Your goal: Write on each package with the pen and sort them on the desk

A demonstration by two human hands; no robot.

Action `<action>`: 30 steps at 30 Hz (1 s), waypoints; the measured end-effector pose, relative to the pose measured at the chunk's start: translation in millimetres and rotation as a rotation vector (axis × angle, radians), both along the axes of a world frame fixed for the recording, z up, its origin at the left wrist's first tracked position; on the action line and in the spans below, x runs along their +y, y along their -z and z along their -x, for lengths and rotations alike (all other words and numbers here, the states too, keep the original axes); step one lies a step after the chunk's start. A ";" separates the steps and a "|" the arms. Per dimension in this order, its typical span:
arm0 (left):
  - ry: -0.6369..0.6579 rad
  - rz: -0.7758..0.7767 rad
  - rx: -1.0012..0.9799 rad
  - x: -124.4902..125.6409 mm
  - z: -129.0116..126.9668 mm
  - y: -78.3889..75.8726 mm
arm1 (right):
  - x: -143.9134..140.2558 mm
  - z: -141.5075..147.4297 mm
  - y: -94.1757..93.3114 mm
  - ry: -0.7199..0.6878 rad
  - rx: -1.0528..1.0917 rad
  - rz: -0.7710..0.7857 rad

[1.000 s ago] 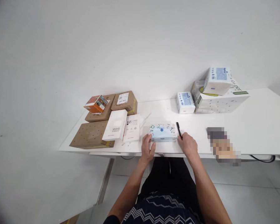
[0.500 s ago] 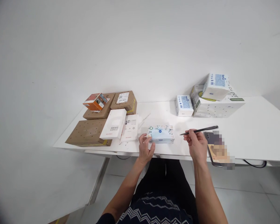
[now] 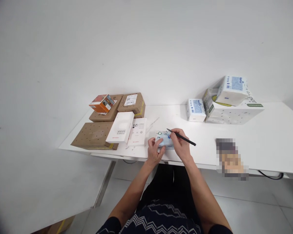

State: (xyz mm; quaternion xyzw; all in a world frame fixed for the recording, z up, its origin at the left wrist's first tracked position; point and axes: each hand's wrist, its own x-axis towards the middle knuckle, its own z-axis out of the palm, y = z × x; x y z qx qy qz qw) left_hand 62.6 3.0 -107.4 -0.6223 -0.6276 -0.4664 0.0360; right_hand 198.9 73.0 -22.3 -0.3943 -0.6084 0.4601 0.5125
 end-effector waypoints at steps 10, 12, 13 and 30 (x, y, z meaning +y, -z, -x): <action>0.000 -0.005 -0.009 -0.2 0.9 3.0 | 0.9 2.8 4.6 0.022 -0.367 -0.052; 0.007 -0.015 -0.011 -0.2 1.0 2.7 | 0.3 4.2 1.3 0.009 -0.391 -0.074; 0.008 -0.015 -0.011 -0.2 1.1 2.6 | 0.2 5.0 0.4 0.007 -0.400 -0.078; 0.013 -0.013 -0.012 -0.3 1.6 5.3 | 2.7 7.0 3.1 -0.023 -0.380 -0.089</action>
